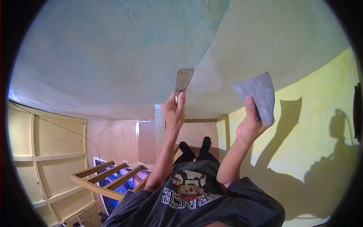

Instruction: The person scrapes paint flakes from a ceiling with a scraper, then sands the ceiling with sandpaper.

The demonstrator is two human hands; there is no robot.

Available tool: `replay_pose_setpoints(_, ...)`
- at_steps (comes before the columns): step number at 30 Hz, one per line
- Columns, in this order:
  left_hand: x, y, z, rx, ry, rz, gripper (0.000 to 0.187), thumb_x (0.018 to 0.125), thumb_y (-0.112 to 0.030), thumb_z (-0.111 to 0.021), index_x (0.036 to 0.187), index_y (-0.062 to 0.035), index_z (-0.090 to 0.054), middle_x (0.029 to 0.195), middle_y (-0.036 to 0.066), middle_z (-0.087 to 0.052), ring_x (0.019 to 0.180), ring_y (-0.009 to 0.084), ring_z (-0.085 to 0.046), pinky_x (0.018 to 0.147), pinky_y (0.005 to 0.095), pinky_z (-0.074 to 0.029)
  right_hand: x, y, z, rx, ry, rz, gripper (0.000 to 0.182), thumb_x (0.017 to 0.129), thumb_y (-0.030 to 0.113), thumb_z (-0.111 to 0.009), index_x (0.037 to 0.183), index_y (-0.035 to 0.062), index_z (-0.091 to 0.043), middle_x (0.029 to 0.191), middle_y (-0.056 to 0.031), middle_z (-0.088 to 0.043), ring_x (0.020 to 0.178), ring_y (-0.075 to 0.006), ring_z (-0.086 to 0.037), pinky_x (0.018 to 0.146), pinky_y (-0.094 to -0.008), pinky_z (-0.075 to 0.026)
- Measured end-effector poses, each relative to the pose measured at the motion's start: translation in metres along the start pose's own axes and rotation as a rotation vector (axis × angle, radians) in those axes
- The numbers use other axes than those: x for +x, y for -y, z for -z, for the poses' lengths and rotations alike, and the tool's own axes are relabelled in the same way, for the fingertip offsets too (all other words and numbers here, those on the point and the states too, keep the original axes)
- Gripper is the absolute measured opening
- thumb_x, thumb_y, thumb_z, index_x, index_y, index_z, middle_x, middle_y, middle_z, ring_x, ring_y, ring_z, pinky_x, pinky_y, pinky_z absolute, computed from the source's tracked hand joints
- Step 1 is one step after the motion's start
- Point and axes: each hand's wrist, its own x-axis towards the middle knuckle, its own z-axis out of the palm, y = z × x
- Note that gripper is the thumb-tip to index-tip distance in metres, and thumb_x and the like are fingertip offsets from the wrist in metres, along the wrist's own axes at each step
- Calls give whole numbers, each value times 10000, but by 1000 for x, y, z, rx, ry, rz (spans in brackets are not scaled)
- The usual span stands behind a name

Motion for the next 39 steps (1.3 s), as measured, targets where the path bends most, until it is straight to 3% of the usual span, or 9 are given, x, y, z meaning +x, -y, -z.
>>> replay_pose_setpoints(8, -1, -10, 1, 3, 11, 1, 289, 1029, -278, -642, 959, 2, -658, 639, 12, -417, 641, 64, -384, 557, 262, -359, 0, 2, -5, 25, -14, 1, 197, 792, 66, -858, 899, -43, -734, 839, -62, -724, 765, -129, -634, 736, -298, -490)
replay_pose_setpoints(11, -4, -12, -1, 11, -36, -68, 351, 1058, -302, -618, 836, -31, -601, 672, -86, -438, 606, 25, -366, 517, 230, -274, 0, 3, -6, 6, -8, 10, 209, 788, 86, -866, 888, -39, -732, 820, -52, -717, 750, -119, -618, 714, -291, -472)
replay_pose_setpoints(18, -5, -23, -1, -9, -38, -53, 389, 1051, -326, -626, 802, -30, -578, 659, -78, -449, 609, 31, -382, 514, 237, -285, -1, 4, -11, 21, 6, 15, 209, 791, 86, -864, 886, -38, -725, 836, -54, -717, 771, -127, -621, 720, -293, -475)
replay_pose_setpoints(21, -4, -17, 0, 28, -18, -9, 259, 1025, -239, -643, 963, 11, -672, 627, 37, -491, 629, 59, -430, 557, 265, -394, -1, 5, -11, 31, -15, 11, 207, 793, 79, -860, 891, -43, -724, 847, -61, -718, 774, -135, -624, 729, -303, -485)
replay_pose_setpoints(39, -4, -32, -9, -50, -65, -11, 260, 1016, -232, -655, 928, 13, -670, 623, -4, -443, 632, 50, -400, 546, 255, -360, -3, 7, -9, 39, -8, 20, 193, 801, 38, -833, 926, -61, -724, 864, -75, -727, 779, -144, -634, 738, -310, -500)
